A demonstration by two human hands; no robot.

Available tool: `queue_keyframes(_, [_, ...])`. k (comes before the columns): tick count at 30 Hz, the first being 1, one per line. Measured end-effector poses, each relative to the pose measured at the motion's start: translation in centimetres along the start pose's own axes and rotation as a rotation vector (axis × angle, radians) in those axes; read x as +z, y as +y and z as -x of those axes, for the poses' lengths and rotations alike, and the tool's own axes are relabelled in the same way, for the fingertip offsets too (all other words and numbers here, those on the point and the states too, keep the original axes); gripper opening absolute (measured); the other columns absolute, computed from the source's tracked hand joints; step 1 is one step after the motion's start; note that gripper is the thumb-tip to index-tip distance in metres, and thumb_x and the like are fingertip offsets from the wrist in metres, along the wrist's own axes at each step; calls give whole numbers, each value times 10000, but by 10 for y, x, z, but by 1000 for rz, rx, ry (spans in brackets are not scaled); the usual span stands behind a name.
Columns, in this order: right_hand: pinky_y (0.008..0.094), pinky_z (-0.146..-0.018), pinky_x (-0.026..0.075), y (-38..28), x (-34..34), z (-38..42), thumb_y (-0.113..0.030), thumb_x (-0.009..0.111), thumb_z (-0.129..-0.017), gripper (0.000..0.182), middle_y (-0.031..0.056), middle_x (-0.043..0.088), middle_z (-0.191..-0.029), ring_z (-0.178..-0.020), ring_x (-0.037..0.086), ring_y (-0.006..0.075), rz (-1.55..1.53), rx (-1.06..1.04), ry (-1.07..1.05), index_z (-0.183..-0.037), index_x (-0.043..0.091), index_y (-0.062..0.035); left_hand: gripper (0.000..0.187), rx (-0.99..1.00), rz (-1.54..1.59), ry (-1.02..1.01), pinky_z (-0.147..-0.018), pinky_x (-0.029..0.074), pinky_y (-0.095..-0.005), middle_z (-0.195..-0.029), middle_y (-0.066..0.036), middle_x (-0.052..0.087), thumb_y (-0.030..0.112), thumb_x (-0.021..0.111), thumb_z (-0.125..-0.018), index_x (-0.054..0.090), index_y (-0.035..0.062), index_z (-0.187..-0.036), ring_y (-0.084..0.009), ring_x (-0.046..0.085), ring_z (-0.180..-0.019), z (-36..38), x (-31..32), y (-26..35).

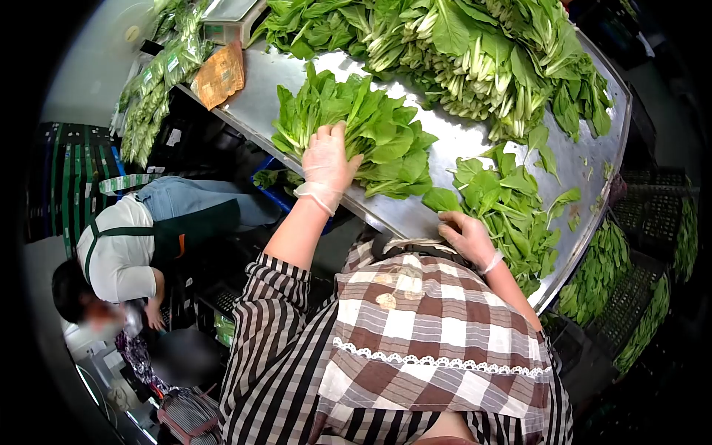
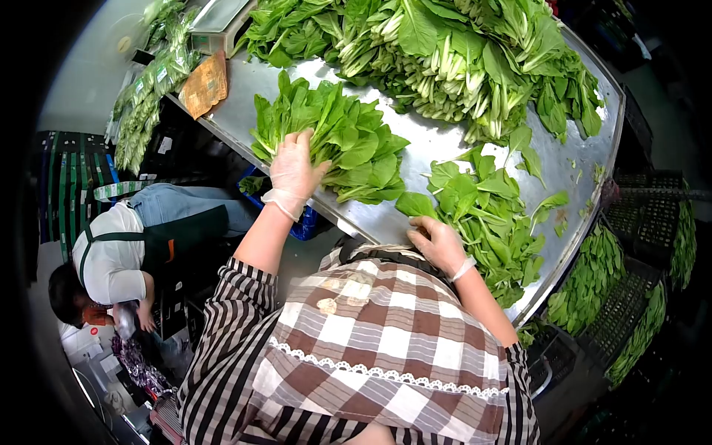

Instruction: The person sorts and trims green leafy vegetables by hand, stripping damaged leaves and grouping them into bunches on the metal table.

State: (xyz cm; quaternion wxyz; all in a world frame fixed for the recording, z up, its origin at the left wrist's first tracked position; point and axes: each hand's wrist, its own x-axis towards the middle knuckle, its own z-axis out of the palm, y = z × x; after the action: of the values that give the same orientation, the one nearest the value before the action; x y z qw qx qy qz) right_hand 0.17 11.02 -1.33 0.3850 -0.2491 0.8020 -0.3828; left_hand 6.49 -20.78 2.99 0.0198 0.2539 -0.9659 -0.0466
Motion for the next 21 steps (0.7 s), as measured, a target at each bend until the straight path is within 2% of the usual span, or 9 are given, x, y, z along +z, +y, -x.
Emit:
queue_keyframes(1, [362, -821, 529, 0, 0, 0, -283, 667, -888, 363, 181, 712, -1000, -910, 696, 295, 8, 2, -4, -1146, 662, -28, 633, 4, 28, 60, -829, 528, -402, -1094, -111, 553, 280, 841, -691, 543, 101, -1220, -301, 588, -1018, 2, 1, 1])
queue_keyframes(5, [360, -842, 525, 3, 1, -1, -285, 660, -895, 372, 182, 709, -1034, -937, 693, 295, -8, 13, -18, -1162, 655, -25, 483, 25, 239, 96, -775, 523, -404, -1021, -103, 571, 235, 814, -721, 553, 106, -1106, -304, 611, -931, 12, 15, 4])
queue_keyframes(8, [370, -774, 532, 3, 4, 0, -271, 668, -886, 294, 174, 713, -941, -857, 696, 302, -24, -42, 59, -1058, 691, -33, 417, 86, 345, 105, -744, 518, -407, -994, -102, 578, 206, 794, -737, 550, 108, -1060, -309, 616, -888, 17, 26, 12])
queue_keyframes(11, [386, -684, 523, 0, -2, -1, -245, 680, -868, 213, 167, 694, -814, -745, 680, 311, 87, 12, 26, -912, 706, -39, 373, 127, 387, 106, -746, 515, -417, -994, -111, 579, 192, 768, -760, 554, 107, -1054, -318, 612, -887, 13, 44, 15])
queue_keyframes(14, [395, -621, 502, 7, 3, -3, -227, 688, -852, 193, 163, 663, -727, -665, 653, 319, 50, -49, 105, -815, 693, -38, 360, 99, 384, 64, -761, 511, -426, -1001, -119, 584, 193, 755, -775, 555, 102, -1061, -329, 608, -903, 5, 57, 13])
queue_keyframes(17, [381, -647, 514, 14, 4, -5, -209, 680, -855, 173, 166, 676, -762, -690, 662, 311, -9, -6, 89, -855, 696, -37, 354, 126, 423, 103, -776, 508, -430, -1001, -124, 599, 187, 740, -789, 569, 98, -1086, -328, 609, -924, 6, 56, 12])
queue_keyframes(20, [369, -669, 522, 12, 0, -8, -180, 679, -857, 161, 158, 697, -813, -717, 676, 288, -44, -98, 173, -919, 701, -33, 326, 117, 489, 117, -779, 511, -417, -974, -121, 617, 161, 732, -795, 599, 90, -1084, -314, 620, -908, 10, 51, 9])
queue_keyframes(21, [363, -692, 528, 10, -5, -8, -159, 687, -853, 196, 153, 714, -875, -752, 687, 267, -144, -96, 193, -998, 698, -29, 302, 102, 517, 140, -764, 511, -407, -946, -114, 621, 138, 726, -799, 614, 84, -1074, -302, 624, -886, 12, 48, 11])
